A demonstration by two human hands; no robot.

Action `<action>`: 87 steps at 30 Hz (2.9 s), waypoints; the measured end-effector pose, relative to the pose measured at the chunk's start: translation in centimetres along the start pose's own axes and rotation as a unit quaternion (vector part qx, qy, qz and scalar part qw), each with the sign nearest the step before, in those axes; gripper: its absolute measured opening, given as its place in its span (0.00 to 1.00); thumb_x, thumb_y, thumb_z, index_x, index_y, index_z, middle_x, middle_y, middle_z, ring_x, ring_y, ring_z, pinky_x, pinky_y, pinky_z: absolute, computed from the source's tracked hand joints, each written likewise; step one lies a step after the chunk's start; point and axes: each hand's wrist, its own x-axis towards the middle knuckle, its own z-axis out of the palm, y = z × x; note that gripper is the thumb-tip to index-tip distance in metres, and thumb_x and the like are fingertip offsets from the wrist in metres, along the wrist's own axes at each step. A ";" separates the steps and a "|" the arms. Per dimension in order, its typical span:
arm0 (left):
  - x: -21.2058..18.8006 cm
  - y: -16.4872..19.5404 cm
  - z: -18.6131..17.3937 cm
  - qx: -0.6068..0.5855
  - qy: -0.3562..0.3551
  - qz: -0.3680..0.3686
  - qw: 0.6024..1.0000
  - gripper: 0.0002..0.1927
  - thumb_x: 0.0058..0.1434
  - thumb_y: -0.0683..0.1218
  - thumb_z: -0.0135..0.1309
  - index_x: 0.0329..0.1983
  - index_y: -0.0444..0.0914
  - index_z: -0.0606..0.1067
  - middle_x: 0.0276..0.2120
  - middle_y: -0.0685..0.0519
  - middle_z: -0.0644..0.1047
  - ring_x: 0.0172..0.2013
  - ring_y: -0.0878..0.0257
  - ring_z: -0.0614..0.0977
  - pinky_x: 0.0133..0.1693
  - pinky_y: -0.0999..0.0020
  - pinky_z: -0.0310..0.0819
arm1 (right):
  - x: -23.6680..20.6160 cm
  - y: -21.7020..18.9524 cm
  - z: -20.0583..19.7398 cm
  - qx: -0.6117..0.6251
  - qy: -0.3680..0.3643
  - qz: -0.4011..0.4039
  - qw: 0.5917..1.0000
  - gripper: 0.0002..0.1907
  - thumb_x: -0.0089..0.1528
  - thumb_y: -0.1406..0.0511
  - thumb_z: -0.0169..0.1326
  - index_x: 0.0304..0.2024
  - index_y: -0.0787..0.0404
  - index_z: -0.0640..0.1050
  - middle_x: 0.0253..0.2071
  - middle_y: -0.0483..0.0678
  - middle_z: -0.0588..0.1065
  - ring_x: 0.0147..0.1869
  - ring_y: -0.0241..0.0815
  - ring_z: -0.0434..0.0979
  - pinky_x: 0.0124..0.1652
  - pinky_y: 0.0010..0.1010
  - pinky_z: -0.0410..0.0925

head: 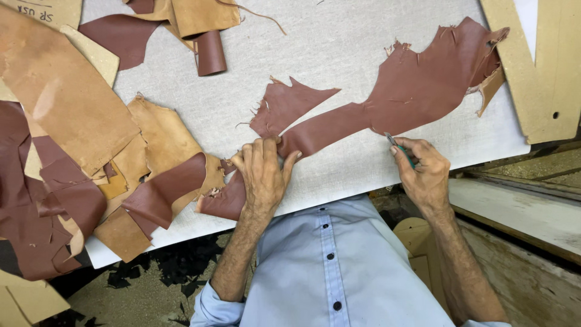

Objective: The person uses a utility knife and a cardboard template to cut rectangular pieces from a large sheet of brown leather. They repeatedly position the template, trace the outline, and cut along the edges, then remove the cut pieces and reposition the template for the next cut.

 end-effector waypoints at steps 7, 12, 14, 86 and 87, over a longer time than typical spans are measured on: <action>1.3 0.3 -1.8 -0.077 -0.080 -0.045 0.993 0.11 0.59 0.48 0.66 0.36 0.37 0.78 0.34 0.52 0.75 0.38 0.56 0.71 0.45 0.56 0.62 | 3.3 2.2 -1.5 -0.068 -0.054 -0.195 0.977 0.09 0.67 0.70 0.61 0.50 0.64 0.79 0.47 0.52 0.80 0.50 0.46 0.82 0.48 0.34 0.77; 1.4 0.5 -2.4 -0.098 -0.129 -0.099 0.982 0.12 0.56 0.46 0.67 0.29 0.37 0.75 0.27 0.52 0.74 0.34 0.56 0.72 0.43 0.55 0.65 | 7.0 3.1 -2.0 -0.122 -0.129 -0.319 0.931 0.11 0.62 0.71 0.62 0.47 0.62 0.82 0.45 0.48 0.80 0.46 0.43 0.79 0.47 0.36 0.74; 1.6 0.8 -2.0 -0.088 -0.110 -0.096 0.985 0.12 0.53 0.46 0.67 0.28 0.37 0.74 0.27 0.52 0.75 0.33 0.56 0.72 0.44 0.54 0.65 | 8.1 3.2 -1.6 -0.122 -0.171 -0.358 0.910 0.10 0.61 0.71 0.62 0.46 0.61 0.82 0.44 0.45 0.80 0.43 0.41 0.78 0.47 0.35 0.74; -6.9 -10.5 -21.0 -0.057 0.224 -0.083 0.969 0.11 0.64 0.35 0.60 0.49 0.30 0.78 0.46 0.44 0.80 0.49 0.49 0.81 0.53 0.53 0.75 | -3.6 -3.8 9.8 -0.079 0.017 0.035 0.996 0.13 0.66 0.62 0.65 0.47 0.62 0.78 0.37 0.51 0.80 0.37 0.42 0.80 0.38 0.34 0.72; -5.7 -8.1 -19.6 -0.098 0.184 -0.046 0.977 0.09 0.63 0.35 0.60 0.47 0.31 0.79 0.44 0.45 0.80 0.47 0.51 0.81 0.50 0.55 0.75 | -3.7 -4.4 9.5 -0.075 0.034 -0.011 0.996 0.12 0.66 0.61 0.64 0.47 0.60 0.77 0.38 0.51 0.81 0.37 0.40 0.81 0.38 0.33 0.73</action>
